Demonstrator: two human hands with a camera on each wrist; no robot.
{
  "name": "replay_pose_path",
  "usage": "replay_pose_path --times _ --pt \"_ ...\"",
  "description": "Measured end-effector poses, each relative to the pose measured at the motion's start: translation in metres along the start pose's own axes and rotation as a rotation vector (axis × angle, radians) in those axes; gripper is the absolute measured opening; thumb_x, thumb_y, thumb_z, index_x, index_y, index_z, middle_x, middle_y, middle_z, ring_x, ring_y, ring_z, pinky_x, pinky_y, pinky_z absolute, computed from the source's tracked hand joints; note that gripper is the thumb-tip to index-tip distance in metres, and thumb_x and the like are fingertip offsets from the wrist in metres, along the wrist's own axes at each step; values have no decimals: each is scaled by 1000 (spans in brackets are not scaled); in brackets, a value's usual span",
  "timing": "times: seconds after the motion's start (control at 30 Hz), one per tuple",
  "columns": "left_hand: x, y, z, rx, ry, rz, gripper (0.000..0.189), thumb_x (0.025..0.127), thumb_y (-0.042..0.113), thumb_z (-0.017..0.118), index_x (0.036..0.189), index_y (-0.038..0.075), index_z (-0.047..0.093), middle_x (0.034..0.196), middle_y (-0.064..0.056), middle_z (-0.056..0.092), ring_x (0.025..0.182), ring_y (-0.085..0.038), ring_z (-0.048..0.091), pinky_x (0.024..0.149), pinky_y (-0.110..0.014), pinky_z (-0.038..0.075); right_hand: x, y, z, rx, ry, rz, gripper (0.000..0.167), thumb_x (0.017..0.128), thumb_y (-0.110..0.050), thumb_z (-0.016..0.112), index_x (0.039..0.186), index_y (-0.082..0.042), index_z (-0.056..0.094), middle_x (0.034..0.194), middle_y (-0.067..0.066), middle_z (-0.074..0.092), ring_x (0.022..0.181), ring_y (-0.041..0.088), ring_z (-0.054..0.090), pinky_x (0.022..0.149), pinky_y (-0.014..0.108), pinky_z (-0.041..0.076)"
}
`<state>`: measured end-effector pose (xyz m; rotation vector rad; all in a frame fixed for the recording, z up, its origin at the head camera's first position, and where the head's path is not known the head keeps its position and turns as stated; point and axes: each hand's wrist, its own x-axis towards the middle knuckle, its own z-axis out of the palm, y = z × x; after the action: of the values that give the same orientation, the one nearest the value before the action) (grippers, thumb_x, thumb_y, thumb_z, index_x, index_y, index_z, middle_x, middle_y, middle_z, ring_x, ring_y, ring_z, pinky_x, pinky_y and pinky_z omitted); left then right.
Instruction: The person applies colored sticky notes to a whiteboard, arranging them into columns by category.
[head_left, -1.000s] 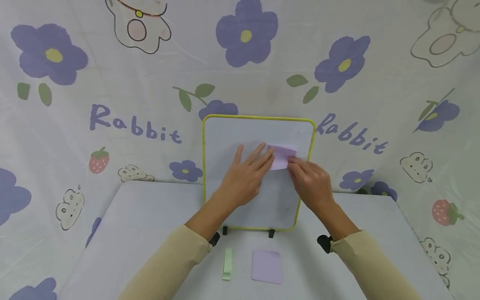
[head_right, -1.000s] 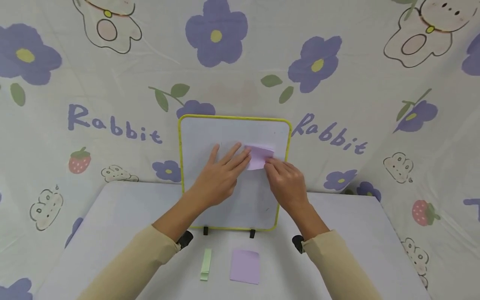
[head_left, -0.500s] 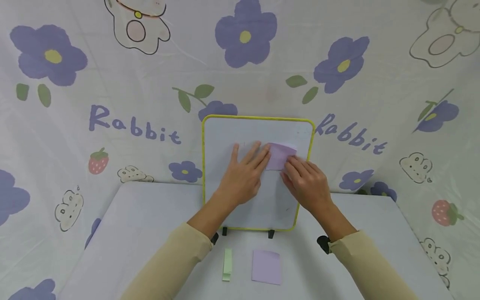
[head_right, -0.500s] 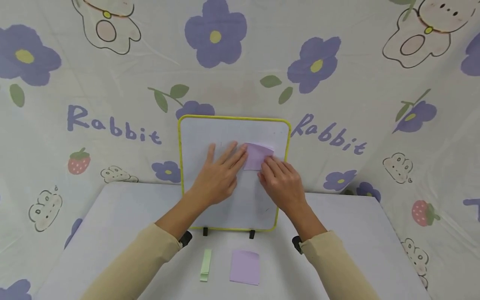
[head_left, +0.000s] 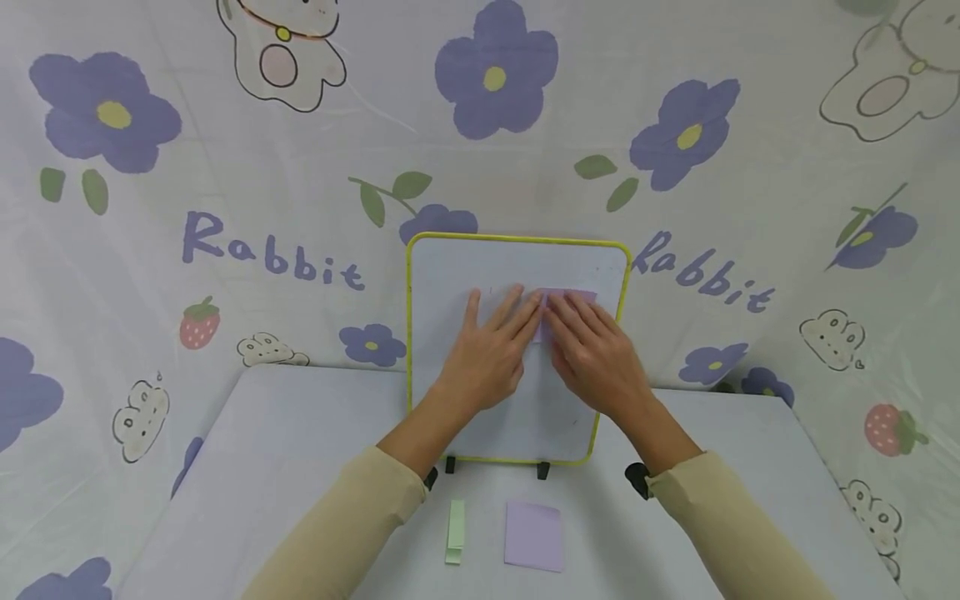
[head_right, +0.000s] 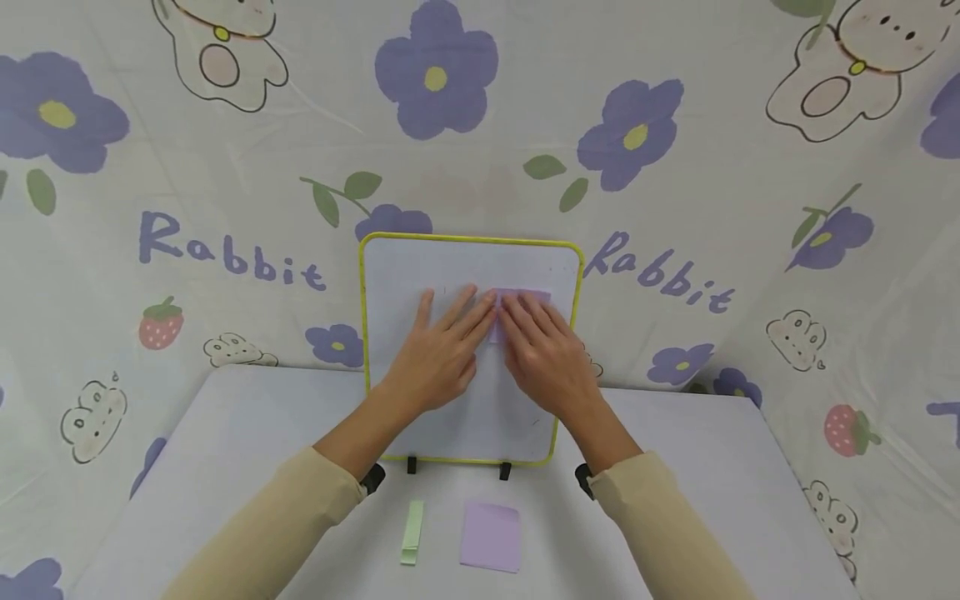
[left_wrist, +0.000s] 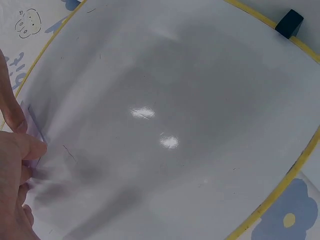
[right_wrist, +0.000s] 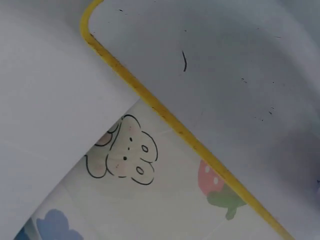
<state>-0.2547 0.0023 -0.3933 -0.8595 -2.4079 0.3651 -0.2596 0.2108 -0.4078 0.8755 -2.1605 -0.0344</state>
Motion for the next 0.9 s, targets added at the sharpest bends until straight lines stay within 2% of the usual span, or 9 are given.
replay_pose_path --times 0.13,0.33,0.6,0.9 --pt "1 1 0 -5 0 -2 67 94 37 56 155 16 37 163 1 26 150 -23 22 111 -63 26 0 4 0 -32 -38 -17 61 84 -12 72 141 3 53 147 18 49 139 35 43 114 49 31" --pt "4 4 -2 -9 -37 9 67 96 37 54 156 15 35 164 1 24 151 -24 20 112 -64 24 -11 11 2 -62 -82 7 67 87 -17 70 146 1 46 153 17 42 143 33 36 117 50 25" --pt "4 2 -3 -1 -48 1 67 95 37 54 156 16 35 165 1 22 151 -23 19 112 -62 24 -24 21 6 -49 -44 69 58 96 -24 49 147 3 44 156 18 38 146 31 31 118 50 22" --pt "2 1 -3 -8 -62 -1 67 95 38 57 155 17 37 165 -1 23 151 -23 18 112 -63 24 -26 17 8 -28 -44 96 60 98 -27 43 149 3 41 157 18 34 147 32 29 118 53 22"
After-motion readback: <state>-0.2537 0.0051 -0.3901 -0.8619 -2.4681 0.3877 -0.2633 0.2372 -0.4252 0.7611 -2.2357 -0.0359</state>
